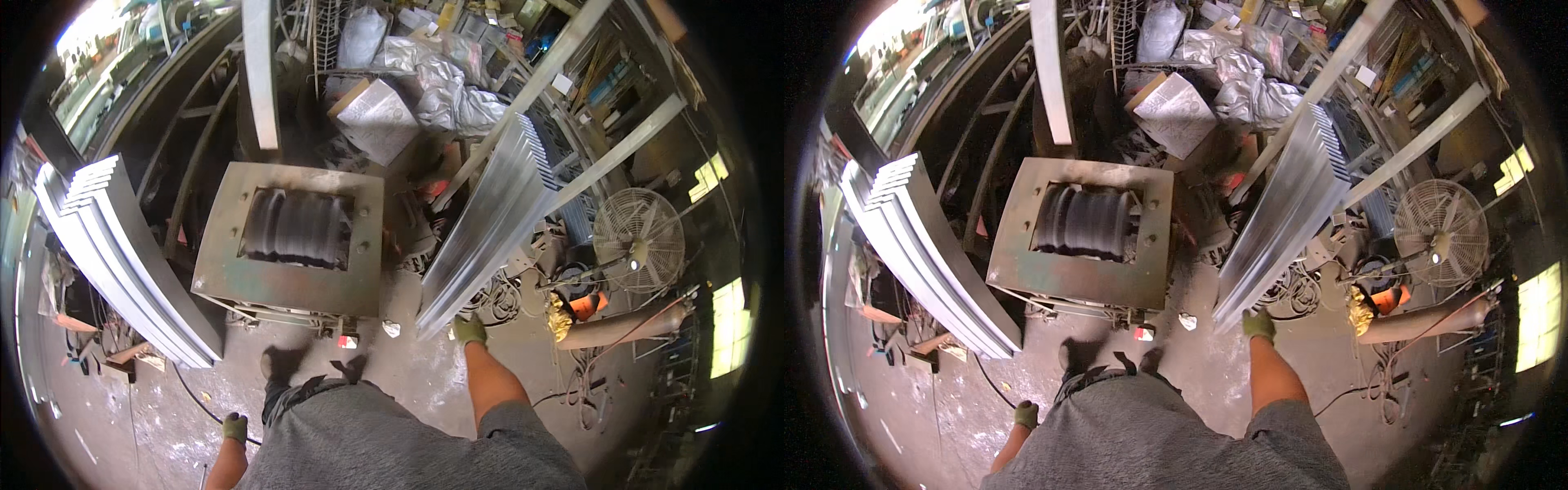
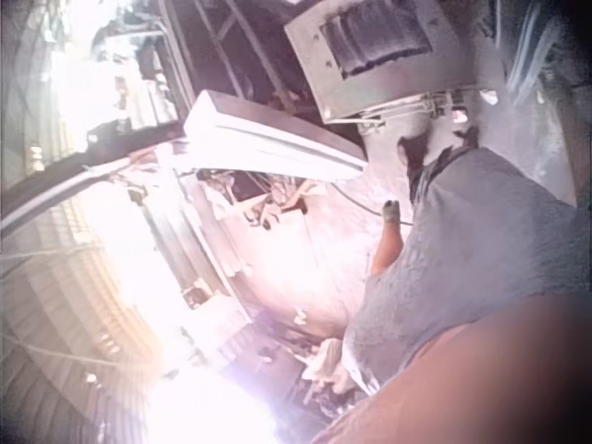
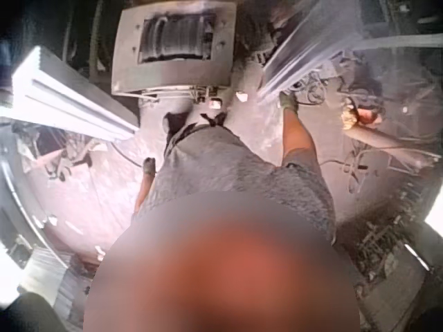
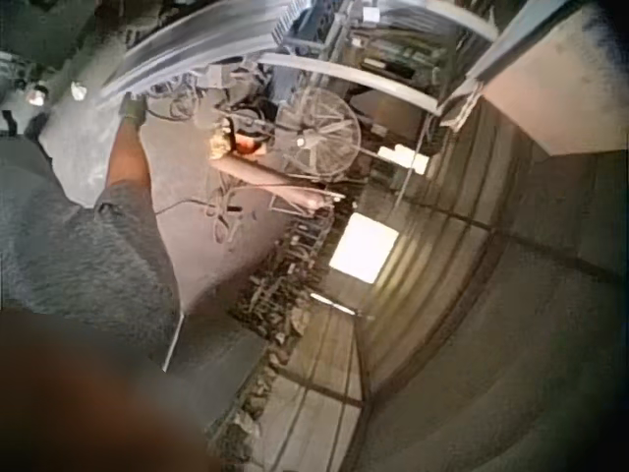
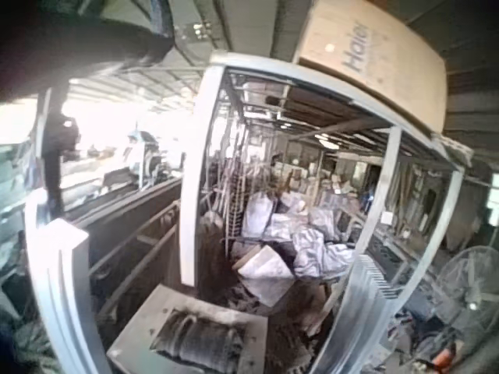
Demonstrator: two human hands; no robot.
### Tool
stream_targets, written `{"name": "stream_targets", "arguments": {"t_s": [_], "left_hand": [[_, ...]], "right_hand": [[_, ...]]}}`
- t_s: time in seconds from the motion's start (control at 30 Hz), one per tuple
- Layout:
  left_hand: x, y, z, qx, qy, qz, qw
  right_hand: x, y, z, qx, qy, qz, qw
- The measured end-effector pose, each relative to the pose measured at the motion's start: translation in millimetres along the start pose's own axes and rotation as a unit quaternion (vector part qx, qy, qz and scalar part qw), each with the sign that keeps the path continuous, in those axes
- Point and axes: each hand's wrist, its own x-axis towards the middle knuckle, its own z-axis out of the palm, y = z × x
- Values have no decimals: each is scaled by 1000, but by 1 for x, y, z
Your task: The person repeatedly picks up long, flat metal sheets and feeds them through a roller machine in a workshop. After each pass, the person stacks the processed sheets against a nearby rack. The cycle continues with multiple sheets throughout the clip.
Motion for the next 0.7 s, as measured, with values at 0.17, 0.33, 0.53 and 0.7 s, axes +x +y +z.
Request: {"name": "stream_targets", "arguments": {"t_s": [0.17,0.33,0.53,0.7], "left_hand": [[-83,4,-35,83,69,-2,994],[-93,-21,-87,173,115,-77,975],[-100,-52,-88,159,168,-50,972],[-124,-68,-75,169,94,-77,978]], "right_hand": [[108,-15,-72,257,131,-28,957],[171,-63,-156,298,193,-21,935],[246,-82,-187,242,348,-46,905],[264,-92,-191,222,270,-26,937]]}}
